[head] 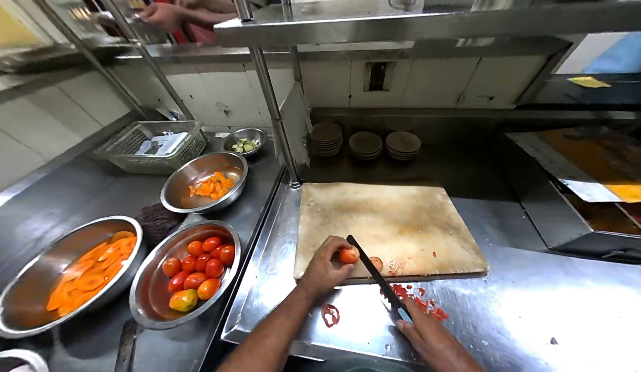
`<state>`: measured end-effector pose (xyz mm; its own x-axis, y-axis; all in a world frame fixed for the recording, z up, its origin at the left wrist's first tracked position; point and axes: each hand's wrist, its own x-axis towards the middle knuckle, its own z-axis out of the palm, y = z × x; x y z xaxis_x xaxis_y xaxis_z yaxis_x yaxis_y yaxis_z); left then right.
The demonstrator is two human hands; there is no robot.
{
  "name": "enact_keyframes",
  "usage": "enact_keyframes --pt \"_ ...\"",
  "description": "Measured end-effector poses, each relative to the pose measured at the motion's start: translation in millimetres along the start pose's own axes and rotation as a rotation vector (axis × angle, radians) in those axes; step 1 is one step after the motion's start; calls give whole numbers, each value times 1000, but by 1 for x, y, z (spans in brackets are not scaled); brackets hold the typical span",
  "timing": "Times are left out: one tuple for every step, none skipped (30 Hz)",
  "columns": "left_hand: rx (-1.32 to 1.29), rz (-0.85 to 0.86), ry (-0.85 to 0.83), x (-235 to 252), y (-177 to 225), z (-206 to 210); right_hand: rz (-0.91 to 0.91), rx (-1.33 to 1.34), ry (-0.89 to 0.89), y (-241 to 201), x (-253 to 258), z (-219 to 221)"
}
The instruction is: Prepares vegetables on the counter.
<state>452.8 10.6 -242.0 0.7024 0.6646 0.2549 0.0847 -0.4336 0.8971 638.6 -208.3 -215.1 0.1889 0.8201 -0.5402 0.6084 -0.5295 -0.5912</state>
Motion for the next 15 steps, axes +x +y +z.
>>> enact_keyframes --pt "-79 -20 50 0 -1 -1 -32 27 36 4 -6 2" --pt "-151 -40 86 -1 -2 -1 -59 56 97 9 -12 4" --pt "-194 -52 111 -3 -2 -3 -58 69 166 13 -16 6" --pt "-212 -60 127 -5 -1 -4 -28 46 223 15 -21 7" --pt "-207 -64 136 -7 1 -6 26 -8 244 15 -25 6" --pt "-189 -62 142 -9 4 -8 92 -77 220 12 -28 5" --pt "-168 -57 145 -9 6 -9 134 -138 172 8 -32 5" --pt "-145 -48 139 -8 9 -10 131 -173 123 6 -36 6" --pt "-119 -34 130 -6 11 -9 103 -171 76 6 -40 7" --pt "-90 -14 118 -3 12 -8 68 -147 51 9 -43 8" --pt "-58 11 105 0 12 -5 42 -96 59 14 -46 8" --pt "-14 45 90 4 12 0 26 -20 97 20 -46 7" --pt "33 80 63 7 12 5 6 50 158 27 -46 6" --pt "86 119 31 10 11 12 -4 100 213 32 -44 4" --pt "145 163 -5 14 10 19 -7 124 248 34 -43 1"
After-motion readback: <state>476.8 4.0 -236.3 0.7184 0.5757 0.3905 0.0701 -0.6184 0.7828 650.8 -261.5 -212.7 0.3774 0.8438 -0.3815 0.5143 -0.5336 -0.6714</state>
